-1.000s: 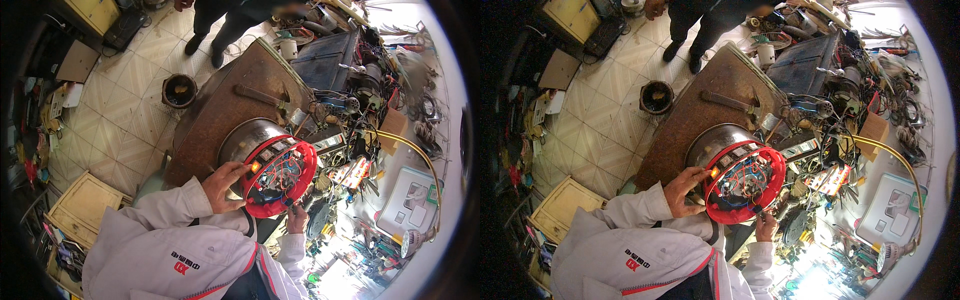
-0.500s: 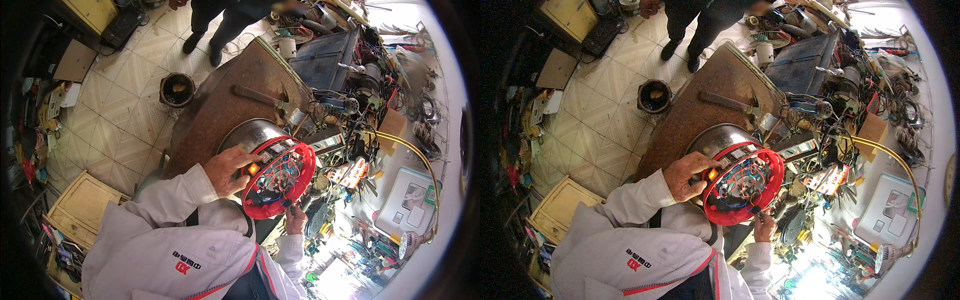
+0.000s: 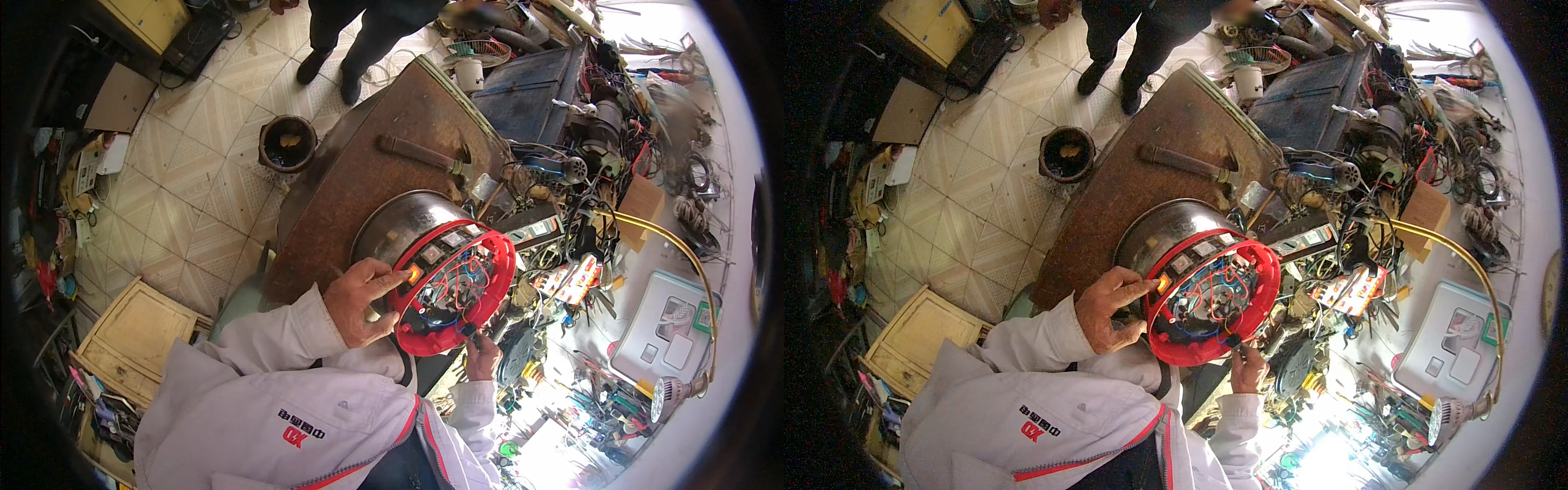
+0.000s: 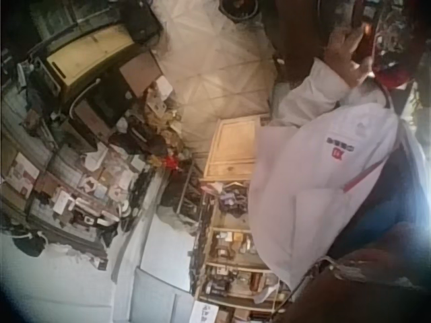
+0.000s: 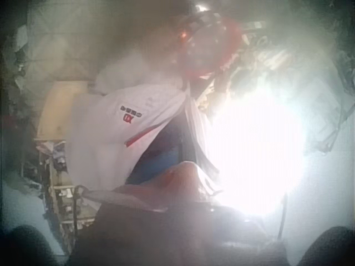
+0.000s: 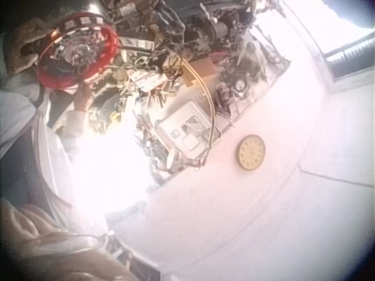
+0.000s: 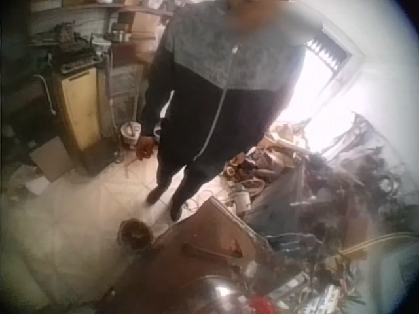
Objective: The person works on a red circular electronic device with multiple wires and components. They use a multimeter to test connections, adjust wires, and retrieve a small component from a shelf. The person repeatedly tests the device, which lights up during testing, and continues to manipulate the internal wiring.
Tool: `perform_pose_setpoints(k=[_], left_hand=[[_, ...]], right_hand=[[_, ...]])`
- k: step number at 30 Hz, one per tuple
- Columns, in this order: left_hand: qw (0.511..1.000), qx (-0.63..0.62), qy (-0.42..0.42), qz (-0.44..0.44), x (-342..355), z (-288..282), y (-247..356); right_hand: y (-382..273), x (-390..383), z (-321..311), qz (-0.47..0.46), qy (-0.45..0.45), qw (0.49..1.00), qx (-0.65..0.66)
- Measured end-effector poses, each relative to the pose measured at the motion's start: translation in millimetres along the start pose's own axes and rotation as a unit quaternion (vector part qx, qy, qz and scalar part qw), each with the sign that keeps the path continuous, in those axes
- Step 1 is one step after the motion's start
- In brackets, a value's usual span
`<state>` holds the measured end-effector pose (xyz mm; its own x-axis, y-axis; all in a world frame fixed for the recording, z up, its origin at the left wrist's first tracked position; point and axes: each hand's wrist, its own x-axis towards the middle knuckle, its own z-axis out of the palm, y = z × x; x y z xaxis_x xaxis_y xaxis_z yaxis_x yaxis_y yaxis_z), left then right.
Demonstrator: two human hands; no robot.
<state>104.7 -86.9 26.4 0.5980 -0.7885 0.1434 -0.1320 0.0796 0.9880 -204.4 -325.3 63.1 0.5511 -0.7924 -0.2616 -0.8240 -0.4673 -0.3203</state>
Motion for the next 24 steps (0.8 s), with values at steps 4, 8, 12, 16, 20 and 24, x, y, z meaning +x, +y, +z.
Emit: perform_pose_setpoints(k=[4,8,12,16,20,24], left_hand=[[1.0,0.019,-0.012,0.003,1,1,3],[0.999,0.029,0.013,-0.026,3,-3,10],[0.999,0.025,0.016,-0.037,2,-2,6],[0.998,0.045,0.014,-0.031,3,0,2],[0.998,0.047,0.02,-0.032,2,0,4],[0.998,0.044,0.015,-0.035,2,1,4]], right_hand=[[-8,-1,-3,0.01,-0.004,1.0,-0.023],[-7,0,-2,0.014,0.004,1.0,-0.025],[-16,1,-5,0.023,-0.002,0.999,-0.027],[-14,1,-5,0.019,-0.005,0.998,-0.066],[-14,1,-6,0.016,-0.011,0.999,-0.047],[-14,1,-5,0.021,-0.005,0.999,-0.048]])
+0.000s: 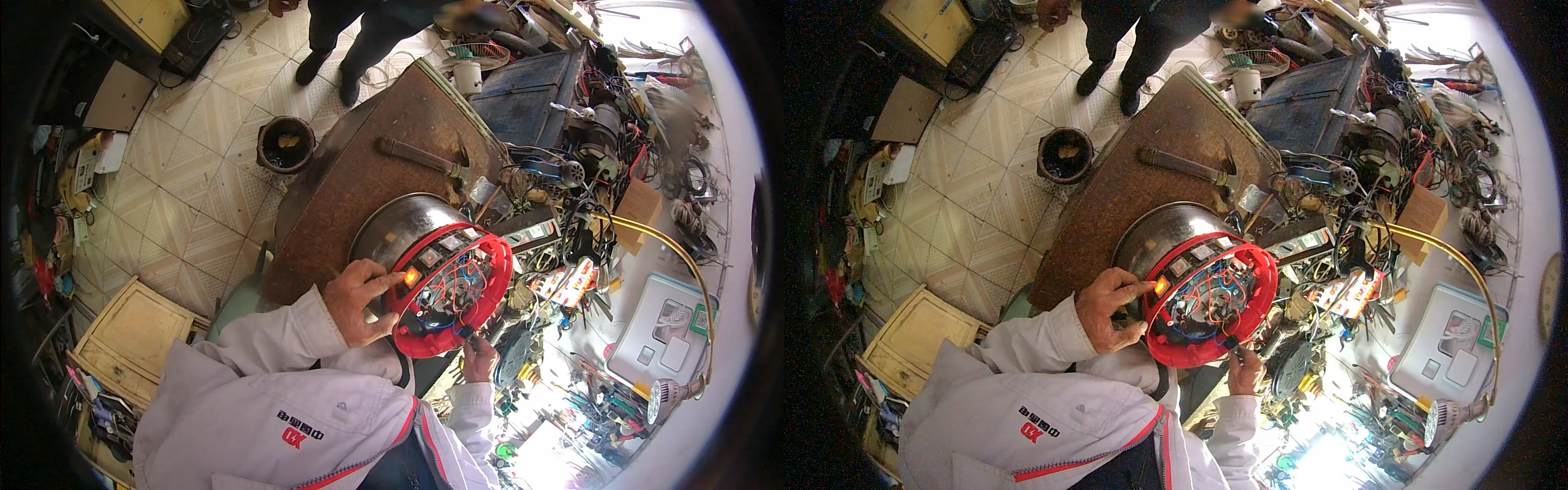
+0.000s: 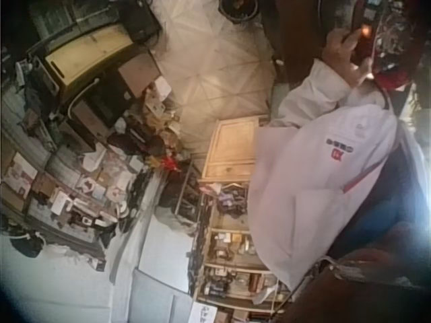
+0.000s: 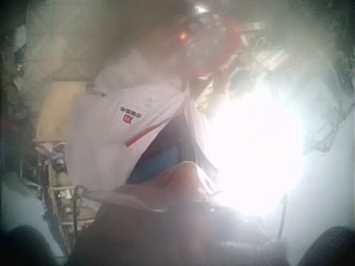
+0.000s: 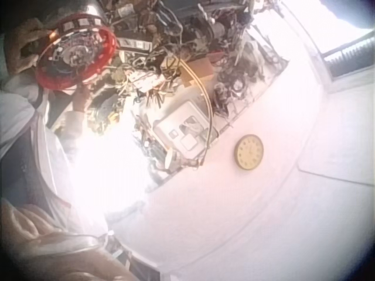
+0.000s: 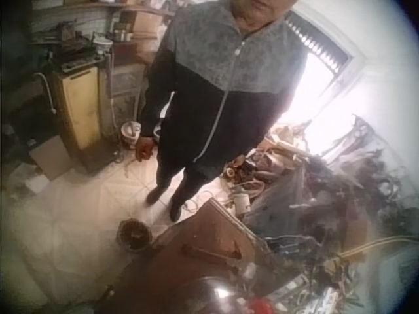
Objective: The person works on a red circular electronic device with multiple wires and components. They use a multimeter to test connections, adjust wires, and retrieve a small component from a shelf. The person repeatedly tests the device, which lights up during testing, and continues to manipulate the internal wiring.
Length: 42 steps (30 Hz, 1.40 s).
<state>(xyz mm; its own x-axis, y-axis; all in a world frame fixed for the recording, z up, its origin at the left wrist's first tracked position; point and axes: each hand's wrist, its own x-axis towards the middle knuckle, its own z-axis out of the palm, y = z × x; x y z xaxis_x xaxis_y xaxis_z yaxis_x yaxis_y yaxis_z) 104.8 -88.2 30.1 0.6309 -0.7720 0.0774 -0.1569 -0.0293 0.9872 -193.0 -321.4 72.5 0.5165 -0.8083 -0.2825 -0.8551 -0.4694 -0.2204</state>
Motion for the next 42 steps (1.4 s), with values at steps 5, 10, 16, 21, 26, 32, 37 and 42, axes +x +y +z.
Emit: perform_pose_setpoints(k=[5,10,16,21,26,32,37,42], left_hand=[[1.0,-0.002,-0.008,0.009,-1,-1,2],[0.998,0.014,-0.01,0.058,-3,2,7],[0.999,0.029,-0.011,0.039,33,-10,8],[0.998,0.007,0.019,0.053,39,-5,-10],[0.999,-0.005,0.025,0.038,39,1,-17],[0.997,-0.064,0.003,0.053,44,4,-21],[0.984,-0.164,-0.05,0.044,50,9,-43],[0.978,-0.198,-0.067,0.021,51,9,-48]], right_hand=[[-3,0,-1,0.005,-0.001,1.0,0.011],[10,2,3,-0.057,0.018,0.998,-0.013],[5,1,1,-0.026,0.009,1.0,0.008],[-4,0,-2,0.014,-0.009,1.0,0.002],[2,2,0,-0.012,-0.005,1.0,-0.002],[3,3,-1,-0.005,-0.006,1.0,-0.018],[9,2,2,-0.019,-0.001,1.0,0.001],[2,2,0,0.006,-0.006,1.0,-0.002]])
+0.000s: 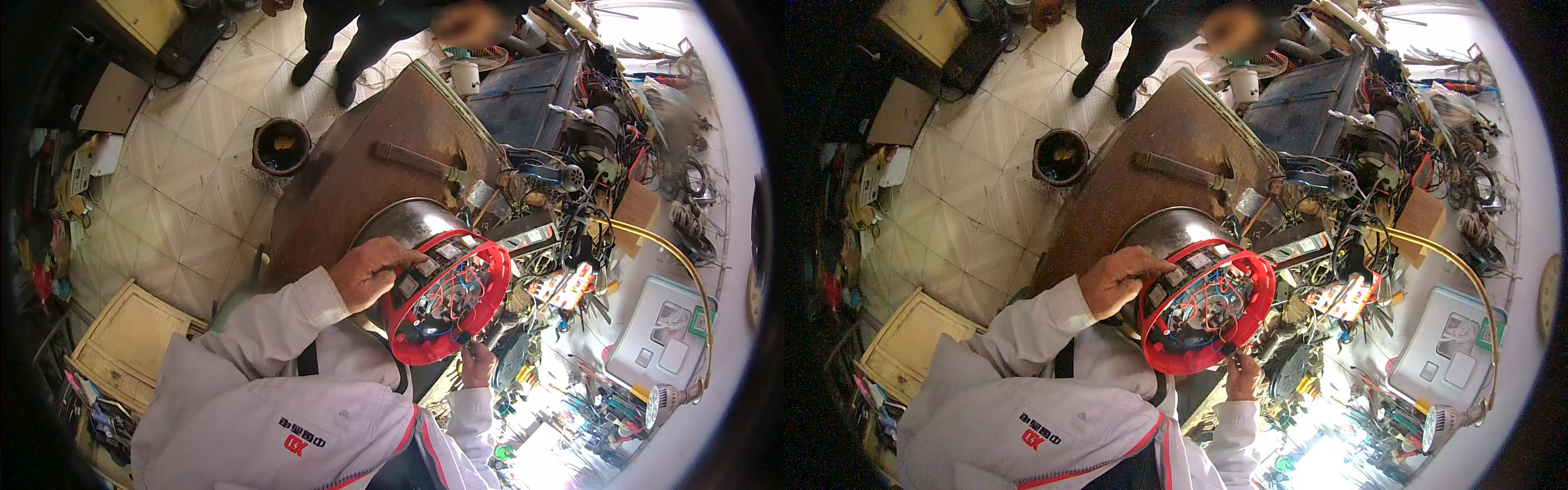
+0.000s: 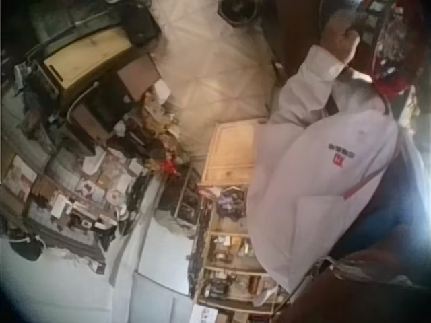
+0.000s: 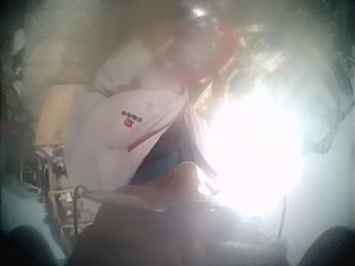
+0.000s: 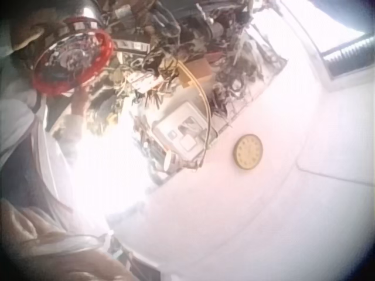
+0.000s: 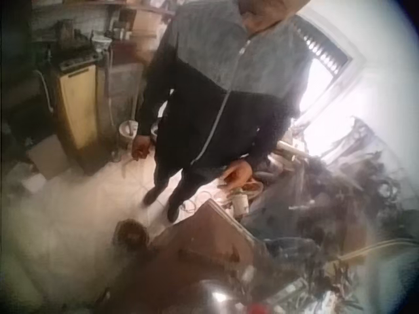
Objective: The person works on a red circular electronic device with multiple wires and components. They use a multimeter to test connections, adjust wires, and retrieve a small component from a shelf. The person repeatedly tests the device, which lights up during testing, and continues to manipulate the internal wiring.
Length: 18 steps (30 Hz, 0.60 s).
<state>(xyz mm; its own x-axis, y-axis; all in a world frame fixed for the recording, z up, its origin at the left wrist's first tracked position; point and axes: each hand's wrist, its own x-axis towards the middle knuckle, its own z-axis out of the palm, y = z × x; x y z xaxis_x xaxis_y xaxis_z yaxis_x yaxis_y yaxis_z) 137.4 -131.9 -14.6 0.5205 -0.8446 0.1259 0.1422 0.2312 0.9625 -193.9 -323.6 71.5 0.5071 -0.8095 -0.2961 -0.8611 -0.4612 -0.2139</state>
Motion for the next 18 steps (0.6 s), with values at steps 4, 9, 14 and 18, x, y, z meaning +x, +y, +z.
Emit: perform_pose_setpoints(k=[4,9,14,18], left_hand=[[1.0,0.016,-0.001,0.009,2,-3,2],[1.0,0.003,-0.006,-0.008,5,-1,9],[0.992,-0.12,0.027,-0.034,0,5,-1],[0.984,-0.168,0.049,-0.032,-5,9,-5]], right_hand=[[-3,-1,-2,-0.015,-0.001,1.0,0.0],[-3,-1,-1,-0.011,0.006,1.0,0.004],[8,-1,3,-0.002,0.008,1.0,0.001],[13,0,3,-0.024,0.005,0.999,-0.039]])
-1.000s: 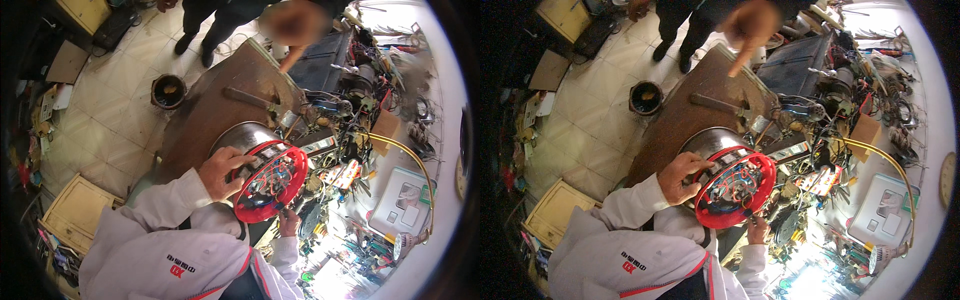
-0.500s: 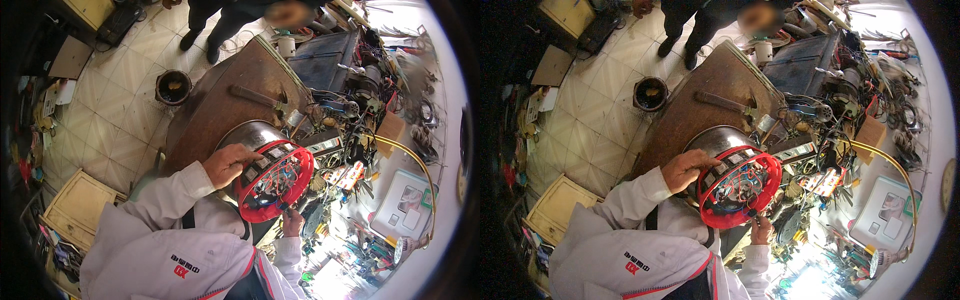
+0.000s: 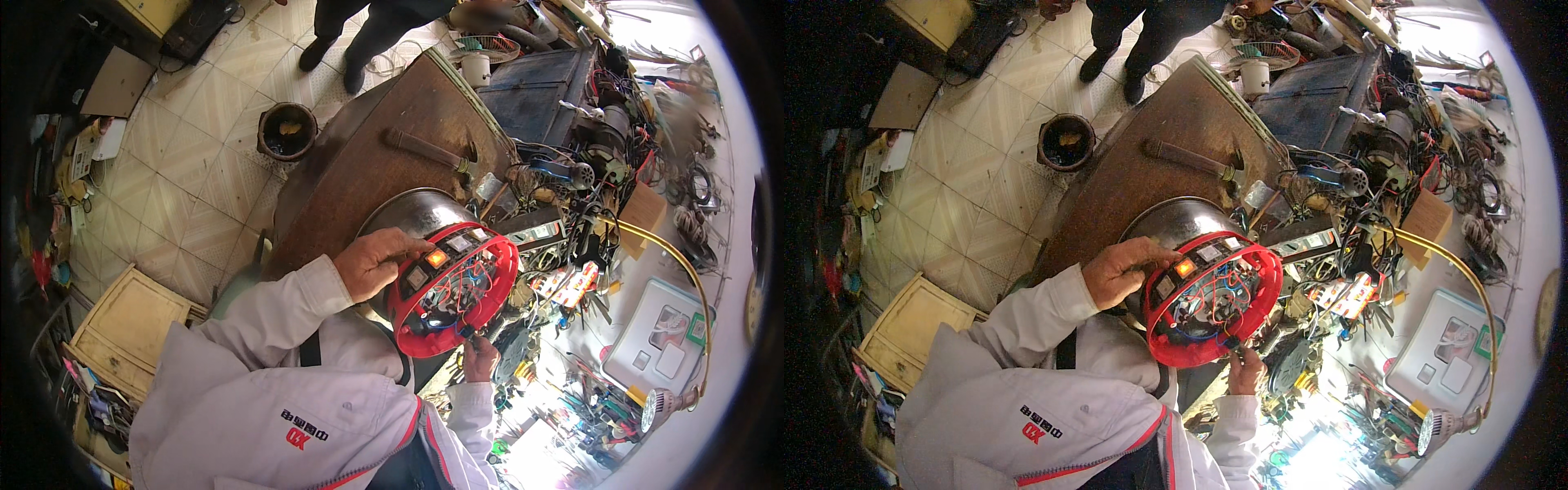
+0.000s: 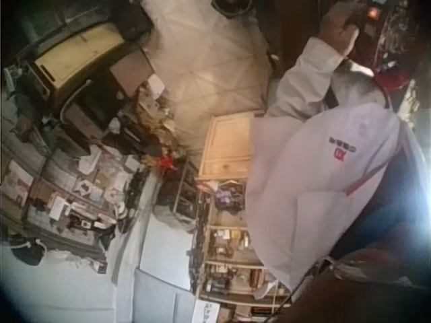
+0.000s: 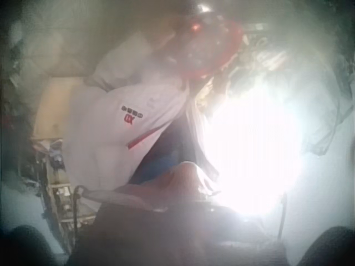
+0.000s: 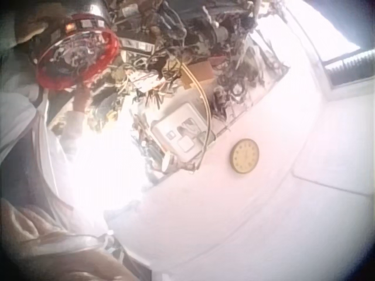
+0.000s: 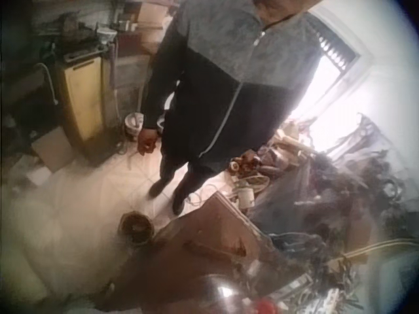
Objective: The person works on a red circular electronic device with multiple wires and components. They use a multimeter to test connections, adjust wires, and retrieve a small component from a shelf. The person repeatedly tests the device, which lights up during testing, and continues to manipulate the internal wiring.
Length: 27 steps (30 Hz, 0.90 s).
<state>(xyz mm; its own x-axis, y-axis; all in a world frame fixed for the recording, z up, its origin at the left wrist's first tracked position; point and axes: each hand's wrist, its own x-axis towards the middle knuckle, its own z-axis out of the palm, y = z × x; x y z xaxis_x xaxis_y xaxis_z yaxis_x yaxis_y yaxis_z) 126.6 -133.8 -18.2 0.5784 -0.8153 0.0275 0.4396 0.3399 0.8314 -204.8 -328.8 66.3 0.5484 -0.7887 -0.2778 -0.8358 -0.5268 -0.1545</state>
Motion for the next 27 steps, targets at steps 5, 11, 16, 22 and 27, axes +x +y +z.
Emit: perform_pose_setpoints(k=[5,11,16,22,27], left_hand=[[0.98,0.178,-0.067,0.056,4,-7,12],[0.984,0.143,-0.105,0.022,8,-15,10],[0.988,0.081,-0.13,0.004,19,-24,9],[0.993,0.097,-0.06,0.022,4,-30,-4],[0.952,0.27,-0.023,0.139,-35,-16,18]], right_hand=[[-9,-1,-5,0.015,-0.012,1.0,0.012],[7,0,0,0.023,-0.018,1.0,-0.001],[14,0,4,0.038,-0.016,0.999,0.024],[3,4,-3,0.012,-0.021,1.0,0.015],[18,0,2,0.053,-0.047,0.995,0.066]])
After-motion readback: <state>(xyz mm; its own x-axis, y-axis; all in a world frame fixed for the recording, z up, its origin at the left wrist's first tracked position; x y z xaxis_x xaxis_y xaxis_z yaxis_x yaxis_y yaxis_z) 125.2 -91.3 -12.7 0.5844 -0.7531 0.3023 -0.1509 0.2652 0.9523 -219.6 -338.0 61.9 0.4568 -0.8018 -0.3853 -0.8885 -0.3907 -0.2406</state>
